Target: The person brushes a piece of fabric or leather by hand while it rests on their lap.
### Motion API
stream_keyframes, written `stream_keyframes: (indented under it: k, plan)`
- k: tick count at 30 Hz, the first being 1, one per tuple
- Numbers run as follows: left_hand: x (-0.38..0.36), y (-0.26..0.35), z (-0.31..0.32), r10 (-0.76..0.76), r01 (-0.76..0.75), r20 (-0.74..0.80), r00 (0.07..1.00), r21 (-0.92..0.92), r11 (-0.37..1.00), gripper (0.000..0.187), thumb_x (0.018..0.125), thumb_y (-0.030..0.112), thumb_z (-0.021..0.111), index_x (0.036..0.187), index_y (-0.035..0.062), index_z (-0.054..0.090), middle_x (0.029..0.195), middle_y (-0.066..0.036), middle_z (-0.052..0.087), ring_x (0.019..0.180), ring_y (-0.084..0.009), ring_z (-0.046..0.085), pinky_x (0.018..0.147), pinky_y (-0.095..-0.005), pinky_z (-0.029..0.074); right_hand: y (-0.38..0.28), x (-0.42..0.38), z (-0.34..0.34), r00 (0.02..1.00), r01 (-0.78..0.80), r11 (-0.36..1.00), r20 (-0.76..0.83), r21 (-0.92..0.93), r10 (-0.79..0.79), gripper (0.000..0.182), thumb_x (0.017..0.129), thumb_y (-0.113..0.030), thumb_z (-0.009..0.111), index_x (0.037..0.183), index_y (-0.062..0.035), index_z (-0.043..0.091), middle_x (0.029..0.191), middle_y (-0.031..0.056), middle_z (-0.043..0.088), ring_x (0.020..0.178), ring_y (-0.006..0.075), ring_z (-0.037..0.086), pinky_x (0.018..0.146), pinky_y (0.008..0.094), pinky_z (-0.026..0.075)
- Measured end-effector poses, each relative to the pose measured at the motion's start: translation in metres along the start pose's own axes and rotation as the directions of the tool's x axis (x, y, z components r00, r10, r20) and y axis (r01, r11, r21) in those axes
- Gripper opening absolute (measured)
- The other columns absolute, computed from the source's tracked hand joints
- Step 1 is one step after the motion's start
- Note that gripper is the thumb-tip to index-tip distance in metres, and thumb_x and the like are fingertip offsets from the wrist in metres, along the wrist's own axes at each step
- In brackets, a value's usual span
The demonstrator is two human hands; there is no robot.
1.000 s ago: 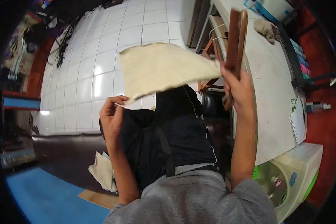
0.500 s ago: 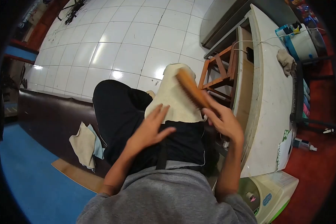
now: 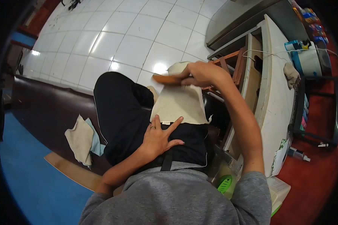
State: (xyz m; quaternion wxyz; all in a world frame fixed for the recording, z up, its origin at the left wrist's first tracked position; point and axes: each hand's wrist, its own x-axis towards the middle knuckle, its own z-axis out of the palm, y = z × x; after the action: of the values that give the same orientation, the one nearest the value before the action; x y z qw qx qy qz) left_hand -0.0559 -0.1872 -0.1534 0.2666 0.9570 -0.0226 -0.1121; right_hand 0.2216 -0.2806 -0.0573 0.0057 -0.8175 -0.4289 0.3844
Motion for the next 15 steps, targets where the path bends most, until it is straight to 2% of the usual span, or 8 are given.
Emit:
stream_keyframes:
  k: [1,3,5,7,8,11,13,15]
  plan:
    - [0.000,0.001,-0.002,-0.027,0.026,0.021,0.999,0.038,0.999,0.085,0.082,0.077,0.050,0.156,0.0460,0.022,0.134,-0.051,0.038,0.124,-0.0593,0.049,0.103,-0.0534,0.044,-0.009,-0.003,-0.004,0.968,0.120,0.976,0.195,0.180,-0.155,0.034,0.092,-0.028,0.066,0.126,-0.0216,0.069,0.103,0.0148,0.074,0.095,0.0330,0.070,0.082,0.0397,0.053]
    - [0.001,0.001,-0.003,-0.037,0.037,0.036,0.999,0.013,0.999,0.086,0.081,0.078,0.050,0.156,0.0469,0.021,0.133,-0.051,0.039,0.123,-0.0591,0.049,0.103,-0.0539,0.044,-0.022,-0.009,0.003,0.905,0.171,0.979,0.375,0.110,-0.200,0.038,0.090,-0.026,0.071,0.127,-0.0231,0.068,0.094,0.0189,0.071,0.081,0.0354,0.067,0.074,0.0391,0.051]
    - [0.003,-0.001,-0.003,-0.042,0.040,0.059,0.997,0.029,0.999,0.087,0.081,0.079,0.049,0.156,0.0474,0.020,0.131,-0.050,0.043,0.122,-0.0585,0.051,0.103,-0.0543,0.045,-0.017,-0.003,0.007,0.937,0.154,0.988,0.316,0.003,-0.147,0.036,0.089,-0.027,0.071,0.125,-0.0225,0.069,0.093,0.0195,0.071,0.084,0.0346,0.068,0.073,0.0415,0.053]
    - [0.005,-0.003,-0.004,-0.030,0.028,0.060,0.998,0.038,0.999,0.087,0.080,0.079,0.050,0.156,0.0478,0.020,0.130,-0.050,0.044,0.122,-0.0580,0.052,0.102,-0.0546,0.045,-0.009,0.013,0.002,0.978,-0.190,0.923,0.014,-0.336,0.207,0.033,0.089,-0.025,0.069,0.122,-0.0240,0.071,0.089,0.0195,0.070,0.086,0.0352,0.069,0.071,0.0461,0.053]
    - [0.005,-0.003,-0.003,-0.038,0.036,0.056,0.998,0.029,0.999,0.087,0.080,0.079,0.050,0.156,0.0478,0.020,0.130,-0.050,0.044,0.122,-0.0580,0.052,0.102,-0.0546,0.045,0.007,0.026,0.011,0.955,-0.294,0.851,-0.170,-0.436,0.244,0.032,0.089,-0.025,0.068,0.121,-0.0245,0.071,0.089,0.0194,0.070,0.085,0.0358,0.069,0.069,0.0495,0.053]
    - [0.005,-0.005,-0.001,-0.052,0.052,0.009,0.999,-0.008,0.999,0.087,0.080,0.078,0.051,0.156,0.0480,0.020,0.129,-0.050,0.045,0.120,-0.0574,0.053,0.101,-0.0549,0.046,-0.005,0.027,0.000,0.958,-0.233,0.914,-0.238,-0.333,0.157,0.032,0.090,-0.026,0.066,0.121,-0.0205,0.071,0.089,0.0176,0.071,0.086,0.0371,0.068,0.070,0.0466,0.053]
    - [0.005,-0.004,-0.005,-0.055,0.054,0.059,0.997,0.006,0.999,0.089,0.079,0.078,0.052,0.156,0.0485,0.019,0.130,-0.049,0.044,0.118,-0.0564,0.055,0.100,-0.0537,0.047,-0.001,0.029,-0.008,0.957,0.253,0.967,0.146,-0.011,-0.249,0.033,0.094,-0.027,0.064,0.126,-0.0198,0.069,0.087,0.0144,0.073,0.078,0.0294,0.067,0.070,0.0369,0.051]
    - [0.010,-0.004,-0.015,-0.064,0.071,0.152,0.986,-0.037,0.997,0.090,0.078,0.078,0.053,0.156,0.0490,0.018,0.131,-0.049,0.044,0.119,-0.0557,0.055,0.100,-0.0531,0.047,-0.013,0.034,-0.005,0.811,0.170,0.960,0.522,0.223,-0.265,0.036,0.093,-0.031,0.068,0.128,-0.0237,0.068,0.094,0.0122,0.074,0.075,0.0267,0.065,0.070,0.0361,0.049]
